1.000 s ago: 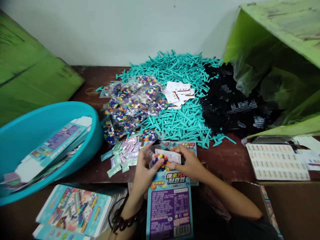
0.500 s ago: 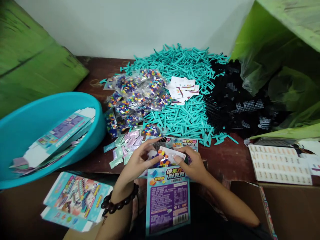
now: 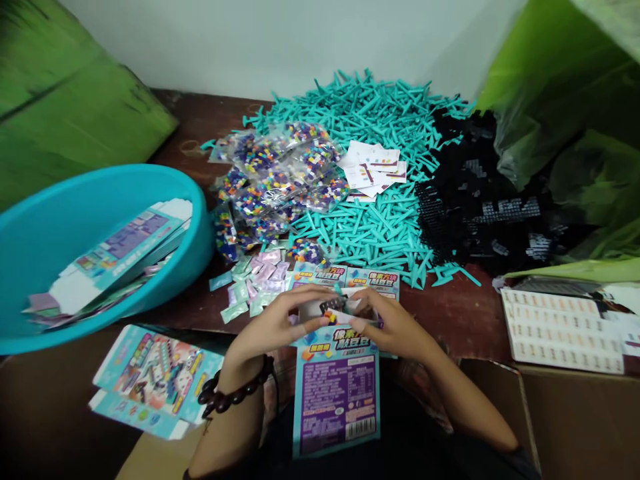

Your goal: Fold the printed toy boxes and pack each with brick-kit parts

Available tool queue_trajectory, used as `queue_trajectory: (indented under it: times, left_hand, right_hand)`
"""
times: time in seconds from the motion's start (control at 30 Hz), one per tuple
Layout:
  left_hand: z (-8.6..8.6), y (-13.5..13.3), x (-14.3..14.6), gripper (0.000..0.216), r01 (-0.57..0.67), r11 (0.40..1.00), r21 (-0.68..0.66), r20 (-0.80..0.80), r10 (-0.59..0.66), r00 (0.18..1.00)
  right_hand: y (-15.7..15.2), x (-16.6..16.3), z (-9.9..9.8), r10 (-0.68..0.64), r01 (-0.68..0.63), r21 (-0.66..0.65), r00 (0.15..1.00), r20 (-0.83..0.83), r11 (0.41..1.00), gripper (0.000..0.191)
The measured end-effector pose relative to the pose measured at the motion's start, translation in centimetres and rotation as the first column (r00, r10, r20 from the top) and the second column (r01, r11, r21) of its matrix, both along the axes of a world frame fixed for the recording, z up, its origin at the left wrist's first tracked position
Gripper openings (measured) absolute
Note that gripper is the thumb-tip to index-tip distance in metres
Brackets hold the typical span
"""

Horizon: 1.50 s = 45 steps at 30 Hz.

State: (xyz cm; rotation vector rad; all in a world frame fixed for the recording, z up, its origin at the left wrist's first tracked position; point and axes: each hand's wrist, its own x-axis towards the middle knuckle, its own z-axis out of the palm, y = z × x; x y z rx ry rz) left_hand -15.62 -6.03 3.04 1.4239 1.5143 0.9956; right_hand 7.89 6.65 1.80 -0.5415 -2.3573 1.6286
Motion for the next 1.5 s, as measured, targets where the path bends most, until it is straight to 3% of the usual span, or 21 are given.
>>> queue_trajectory:
  times: [0.07, 0.2, 0.33, 0.43, 0.6, 0.7, 0.77, 0.83, 0.97, 1.07, 1.13, 1.2, 1.27, 1.37, 1.5]
  left_hand:
    - [-0.1, 0.0, 0.0, 0.024, 0.056, 0.998, 0.036, 0.019, -0.056, 0.998]
    - [-0.5, -0.3, 0.3, 0.03, 0.132, 0.989, 0.059, -0.003, -0.132, 0.991]
    - [-1.0, -0.9, 0.8, 0.035, 0.132, 0.991, 0.033, -0.098, -0.129, 0.987]
    - [-1.1, -1.2, 1.1, 0.039, 0.127, 0.991, 0.031, -0.083, -0.124, 0.989]
    - [-1.2, -1.7, 1.2, 0.029, 0.028, 0.999, 0.046, -0.002, -0.028, 1.0]
    - [-1.4, -2.3, 1.4, 0.023, -0.124, 0.991, 0.056, 0.026, 0.123, 0.992]
    - [-1.9, -2.9, 1.6, 0.029, -0.281, 0.957, 0.074, 0.054, 0.278, 0.959]
    - [-2.9, -3.4, 1.6, 0.034, -0.435, 0.898, 0.069, 0.123, 0.425, 0.897]
    - [-5.2, -5.3, -0.3, 0.04, -0.638, 0.766, -0.082, 0.205, 0.639, 0.741]
    - [-7.1, -7.7, -3.7, 0.039, -0.801, 0.598, -0.009, 0.019, 0.801, 0.598]
    - [-8.3, -9.7, -6.2, 0.041, -0.839, 0.531, 0.12, -0.257, 0.833, 0.49]
    - [-9.4, -11.4, -8.2, 0.049, -0.811, 0.571, 0.125, -0.494, 0.745, 0.448]
    - [-10.4, -12.5, -9.4, 0.052, -0.781, 0.622, 0.058, -0.599, 0.647, 0.471]
    - [-11.2, -13.1, -10.0, 0.053, -0.769, 0.639, -0.015, -0.591, 0.615, 0.522]
    - [-10.5, -13.5, -9.8, 0.058, -0.823, 0.561, -0.087, -0.48, 0.701, 0.528]
  right_hand:
    - [-0.4, -0.1, -0.5, -0.038, 0.039, 0.025, 0.999, -0.036, 0.999, 0.033]
    - [-1.0, -0.1, -1.6, -0.093, 0.107, 0.123, 0.989, -0.116, 0.987, 0.054]
    - [-0.5, -0.5, -1.6, -0.016, 0.027, 0.218, 0.999, -0.052, 0.976, 0.061]
    - [0.1, -1.3, -0.8, 0.061, -0.067, 0.256, 0.998, 0.033, 0.964, 0.063]
    - [0.5, -3.1, 0.3, 0.081, -0.108, 0.296, 0.991, 0.102, 0.949, 0.045]
    - [0.4, -3.4, 0.2, 0.073, -0.092, 0.304, 0.995, 0.073, 0.948, 0.029]
    - [0.2, -3.3, 0.1, 0.057, -0.071, 0.3, 0.997, 0.057, 0.951, 0.022]
    - [0.0, -3.1, -0.2, 0.054, -0.067, 0.288, 0.997, 0.052, 0.955, 0.027]
    - [-0.5, -2.8, -1.0, 0.04, -0.059, 0.255, 0.996, 0.077, 0.965, 0.043]
    - [-0.9, -2.5, -1.7, 0.027, -0.04, 0.185, 0.997, 0.07, 0.982, 0.041]
    - [-1.2, -2.3, -2.2, 0.014, -0.02, 0.149, 0.999, 0.046, 0.989, 0.038]
    - [-1.4, -2.2, -2.5, -0.017, 0.014, 0.141, 1.0, 0.02, 0.99, 0.036]
    - [-1.5, -2.1, -2.6, -0.031, 0.033, 0.135, 0.999, -0.016, 0.99, 0.032]
    - [-1.8, -2.0, -2.6, -0.032, 0.041, 0.119, 0.997, -0.075, 0.992, 0.028]
    - [-2.1, -1.7, -2.4, -0.064, 0.077, 0.116, 0.992, -0.108, 0.99, 0.027]
